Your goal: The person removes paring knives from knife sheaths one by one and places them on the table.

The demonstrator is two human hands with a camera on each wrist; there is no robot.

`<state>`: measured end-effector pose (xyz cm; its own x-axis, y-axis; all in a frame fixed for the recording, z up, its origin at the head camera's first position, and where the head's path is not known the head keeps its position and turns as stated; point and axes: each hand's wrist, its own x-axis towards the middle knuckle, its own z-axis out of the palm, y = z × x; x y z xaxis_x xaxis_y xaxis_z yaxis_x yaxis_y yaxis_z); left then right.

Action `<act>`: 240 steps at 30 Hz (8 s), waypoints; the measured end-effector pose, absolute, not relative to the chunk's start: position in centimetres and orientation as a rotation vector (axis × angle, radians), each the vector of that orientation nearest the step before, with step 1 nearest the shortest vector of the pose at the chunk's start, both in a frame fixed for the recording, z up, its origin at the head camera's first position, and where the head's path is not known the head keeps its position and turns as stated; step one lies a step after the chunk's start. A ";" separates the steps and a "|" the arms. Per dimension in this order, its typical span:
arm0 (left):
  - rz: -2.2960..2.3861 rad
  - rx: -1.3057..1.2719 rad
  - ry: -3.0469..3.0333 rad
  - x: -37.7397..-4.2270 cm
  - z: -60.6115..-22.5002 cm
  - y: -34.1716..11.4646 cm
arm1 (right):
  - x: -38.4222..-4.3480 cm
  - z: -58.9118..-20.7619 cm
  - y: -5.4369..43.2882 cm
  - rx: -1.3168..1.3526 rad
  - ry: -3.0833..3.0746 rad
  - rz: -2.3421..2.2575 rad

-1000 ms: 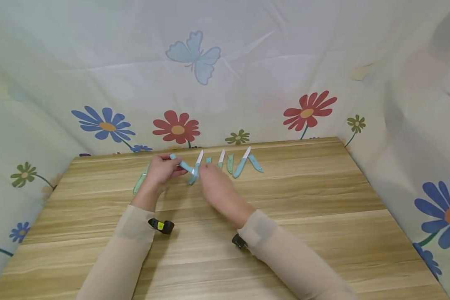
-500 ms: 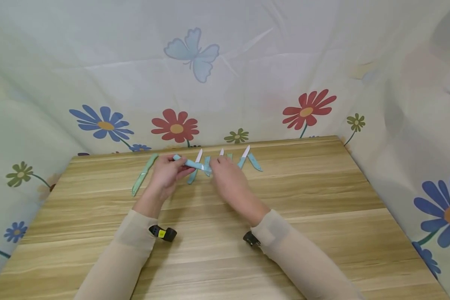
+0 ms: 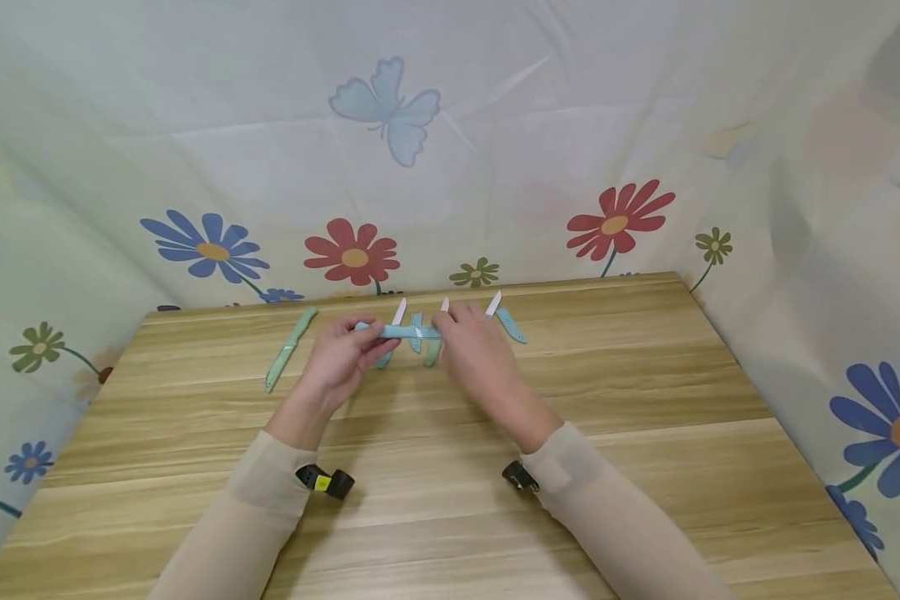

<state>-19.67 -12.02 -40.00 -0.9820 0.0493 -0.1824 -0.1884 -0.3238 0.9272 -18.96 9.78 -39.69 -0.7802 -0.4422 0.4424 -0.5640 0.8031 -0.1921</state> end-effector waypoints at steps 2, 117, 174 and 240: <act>2.431 -0.163 1.736 -19.5 -39.9 -12.0 | -18.9 -39.7 10.0 0.770 -2.593 0.428; 0.139 1.050 3.662 -16.3 -39.7 -9.4 | -18.0 -39.4 11.8 0.954 -2.329 0.300; 0.218 1.041 3.661 -16.4 -39.8 -9.6 | -18.3 -39.8 12.1 0.937 -2.356 0.313; 0.199 0.892 3.600 -16.7 -39.5 -10.2 | -18.6 -39.5 12.3 0.905 -2.438 0.316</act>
